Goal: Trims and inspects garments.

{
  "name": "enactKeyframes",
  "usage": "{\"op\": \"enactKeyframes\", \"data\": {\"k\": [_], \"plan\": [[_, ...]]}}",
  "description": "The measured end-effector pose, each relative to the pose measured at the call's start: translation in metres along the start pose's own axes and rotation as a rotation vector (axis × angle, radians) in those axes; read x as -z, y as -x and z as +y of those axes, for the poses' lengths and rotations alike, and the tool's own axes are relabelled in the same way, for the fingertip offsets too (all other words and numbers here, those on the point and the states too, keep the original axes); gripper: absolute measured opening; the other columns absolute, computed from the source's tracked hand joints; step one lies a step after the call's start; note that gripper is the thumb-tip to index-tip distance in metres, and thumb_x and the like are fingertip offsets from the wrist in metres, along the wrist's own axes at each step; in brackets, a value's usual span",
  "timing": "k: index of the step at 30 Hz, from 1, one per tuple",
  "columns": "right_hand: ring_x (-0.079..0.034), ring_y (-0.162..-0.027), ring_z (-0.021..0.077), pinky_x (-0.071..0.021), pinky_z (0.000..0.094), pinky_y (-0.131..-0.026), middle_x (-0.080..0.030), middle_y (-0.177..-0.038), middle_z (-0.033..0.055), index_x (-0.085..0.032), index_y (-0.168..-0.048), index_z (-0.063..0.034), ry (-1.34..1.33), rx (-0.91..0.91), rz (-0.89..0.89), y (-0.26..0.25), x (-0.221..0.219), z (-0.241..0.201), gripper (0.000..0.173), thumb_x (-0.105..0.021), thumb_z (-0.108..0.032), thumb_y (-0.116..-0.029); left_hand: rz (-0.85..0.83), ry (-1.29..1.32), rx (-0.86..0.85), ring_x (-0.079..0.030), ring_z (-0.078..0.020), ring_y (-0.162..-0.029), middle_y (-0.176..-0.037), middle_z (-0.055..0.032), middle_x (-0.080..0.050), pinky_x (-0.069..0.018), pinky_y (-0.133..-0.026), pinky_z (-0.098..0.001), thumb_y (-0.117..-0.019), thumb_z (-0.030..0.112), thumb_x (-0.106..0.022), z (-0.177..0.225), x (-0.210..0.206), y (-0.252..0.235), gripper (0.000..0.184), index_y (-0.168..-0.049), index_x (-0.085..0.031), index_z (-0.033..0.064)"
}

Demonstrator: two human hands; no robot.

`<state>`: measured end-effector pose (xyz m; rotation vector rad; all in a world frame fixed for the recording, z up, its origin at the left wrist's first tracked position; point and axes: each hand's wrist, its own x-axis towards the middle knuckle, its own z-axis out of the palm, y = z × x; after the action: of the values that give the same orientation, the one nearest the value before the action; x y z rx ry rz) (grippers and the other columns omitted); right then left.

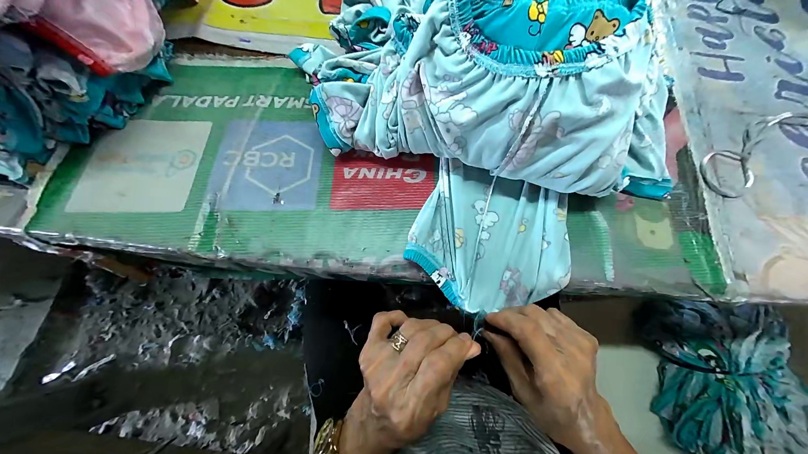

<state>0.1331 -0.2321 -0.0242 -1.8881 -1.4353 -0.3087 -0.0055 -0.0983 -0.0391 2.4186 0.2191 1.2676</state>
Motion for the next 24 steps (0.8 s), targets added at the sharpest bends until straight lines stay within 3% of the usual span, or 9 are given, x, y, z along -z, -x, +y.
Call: {"op": "enactKeyframes", "data": {"k": [5,16,18,20,22,24], "plan": [[-0.069,-0.083,0.0156,-0.0508,0.0277,-0.069,-0.074,-0.096,0.0068,-0.067,-0.110,-0.0102,0.034,0.063,0.027,-0.006,-0.006,0.001,0.019,-0.063,-0.027,-0.1025,-0.006,0.009,0.001,-0.064,-0.0119,-0.085,-0.091,-0.0013,-0.069,-0.0463,-0.087,-0.0310,-0.1036,0.024,-0.060,0.000,-0.001,-0.001,0.011,-0.102,-0.064,0.0141],[-0.069,-0.079,0.0145,-0.0496,0.0279,-0.064,-0.076,-0.092,0.0064,-0.070,-0.106,-0.0104,-0.025,0.072,0.067,-0.011,-0.018,0.004,0.014,-0.060,-0.019,-0.1031,-0.040,0.068,0.002,-0.065,-0.0115,-0.084,-0.090,-0.0015,-0.070,-0.0464,-0.087,-0.0313,-0.1032,0.023,-0.060,0.003,-0.006,0.001,0.011,-0.100,-0.065,0.0143],[-0.069,-0.077,0.0162,-0.0509,0.0299,-0.063,-0.074,-0.091,0.0060,-0.070,-0.106,-0.0114,-0.038,0.078,-0.037,-0.007,-0.011,0.003,0.014,-0.059,-0.021,-0.1037,-0.089,0.131,-0.016,-0.064,-0.0111,-0.082,-0.085,-0.0006,-0.067,-0.0476,-0.087,-0.0307,-0.1072,0.034,-0.052,0.005,0.005,0.004,0.025,-0.095,-0.063,0.0148],[-0.065,-0.068,0.0199,-0.0505,0.0342,-0.055,-0.067,-0.083,0.0048,-0.068,-0.100,-0.0124,-0.024,0.123,-0.328,-0.001,0.005,0.001,0.014,-0.059,-0.023,-0.1028,-0.141,0.188,-0.004,-0.065,-0.0110,-0.080,-0.080,0.0004,-0.067,-0.0489,-0.083,-0.0294,-0.1091,0.047,-0.039,0.003,0.018,0.007,0.045,-0.087,-0.063,0.0158],[-0.062,-0.059,0.0206,-0.0489,0.0346,-0.047,-0.063,-0.077,0.0037,-0.066,-0.093,-0.0129,-0.021,0.180,-0.590,0.013,0.013,0.000,0.012,-0.062,-0.024,-0.0972,-0.190,0.193,0.115,-0.067,-0.0100,-0.086,-0.086,0.0000,-0.070,-0.0516,-0.083,-0.0275,-0.1074,0.048,-0.043,-0.003,0.023,0.009,0.044,-0.092,-0.067,0.0145],[-0.062,-0.056,0.0194,-0.0484,0.0334,-0.044,-0.063,-0.076,0.0030,-0.066,-0.091,-0.0132,-0.025,0.199,-0.683,0.027,0.015,0.002,0.010,-0.069,-0.023,-0.0905,-0.256,0.209,0.323,-0.069,-0.0092,-0.092,-0.097,-0.0026,-0.074,-0.0544,-0.083,-0.0271,-0.1059,0.038,-0.052,-0.008,0.016,0.007,0.034,-0.103,-0.070,0.0093]]}}
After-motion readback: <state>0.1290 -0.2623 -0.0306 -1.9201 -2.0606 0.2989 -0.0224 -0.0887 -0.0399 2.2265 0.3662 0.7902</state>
